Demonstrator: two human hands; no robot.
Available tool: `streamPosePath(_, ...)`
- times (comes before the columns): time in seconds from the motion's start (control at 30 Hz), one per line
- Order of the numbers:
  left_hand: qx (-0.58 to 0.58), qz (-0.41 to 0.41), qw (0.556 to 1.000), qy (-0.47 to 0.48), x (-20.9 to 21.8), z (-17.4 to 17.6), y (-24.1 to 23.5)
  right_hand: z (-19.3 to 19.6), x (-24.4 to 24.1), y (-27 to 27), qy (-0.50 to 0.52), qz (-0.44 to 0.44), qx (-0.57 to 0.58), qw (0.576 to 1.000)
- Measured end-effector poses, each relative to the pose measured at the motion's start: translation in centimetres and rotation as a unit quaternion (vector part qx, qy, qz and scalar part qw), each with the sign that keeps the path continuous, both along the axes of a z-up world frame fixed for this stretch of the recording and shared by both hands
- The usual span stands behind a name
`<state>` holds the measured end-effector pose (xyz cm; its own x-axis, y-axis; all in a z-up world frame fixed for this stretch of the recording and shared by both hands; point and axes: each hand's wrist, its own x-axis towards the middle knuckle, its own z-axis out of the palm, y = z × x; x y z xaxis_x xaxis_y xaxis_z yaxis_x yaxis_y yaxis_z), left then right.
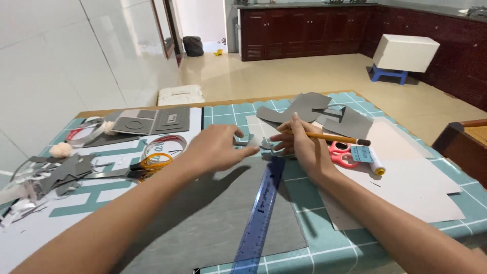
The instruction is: Cutting out shapes from grey synthetic leather and marking lines with a ruler and pencil for assembly.
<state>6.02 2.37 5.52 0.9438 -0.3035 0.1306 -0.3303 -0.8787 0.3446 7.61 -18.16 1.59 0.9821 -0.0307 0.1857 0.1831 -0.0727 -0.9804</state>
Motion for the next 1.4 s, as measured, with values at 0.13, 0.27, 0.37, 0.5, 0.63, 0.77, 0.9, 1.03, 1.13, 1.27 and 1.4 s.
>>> streamPosePath(0.13,-0.033,0.002,0.999,0.001,4.6,-2.8,-0.5,-0.5,0.8,-0.3,-0.007,-0.013,0.001,1.0)
streamPosePath(0.27,0.026,0.013,0.995,-0.098,6.5,-2.0,-0.2,-0.5,1.1,-0.2,0.015,-0.015,0.0,1.0)
streamPosePath(0.37,0.089,0.036,0.979,-0.182,9.6,-3.9,0.4,-0.7,1.3,-0.3,0.008,-0.02,-0.009,1.0)
streamPosePath(0.5,0.096,0.036,0.978,-0.18,8.2,-3.5,0.5,-0.3,1.0,-0.3,0.011,-0.014,-0.02,1.0)
streamPosePath(0.63,-0.049,-0.172,0.98,-0.086,-1.9,0.2,-1.2,-0.2,0.4,-0.3,0.017,-0.023,0.008,1.0)
streamPosePath(0.77,0.118,-0.302,0.946,0.016,-5.6,-1.3,1.4,1.5,-0.5,-0.1,0.062,-0.005,0.025,0.998)
streamPosePath(0.9,0.162,-0.264,0.951,-0.011,-6.6,-0.9,3.4,1.3,-0.3,0.0,0.06,0.022,0.037,0.997)
streamPosePath(1.03,0.114,-0.195,0.974,-0.027,-6.1,-1.4,5.2,0.7,0.1,-0.2,0.009,0.092,0.002,0.996)
streamPosePath(1.13,0.063,-0.168,0.983,-0.025,-6.4,-2.5,5.2,0.6,-0.6,-0.1,-0.141,0.113,-0.136,0.974)
streamPosePath(1.27,0.028,-0.176,0.984,-0.029,-6.7,-3.5,4.1,-2.1,0.8,-0.1,-0.183,0.033,-0.466,0.865)
streamPosePath(1.4,0.006,-0.178,0.984,-0.021,-6.8,-4.1,3.9,-1.8,0.3,0.3,-0.144,0.037,-0.46,0.876)
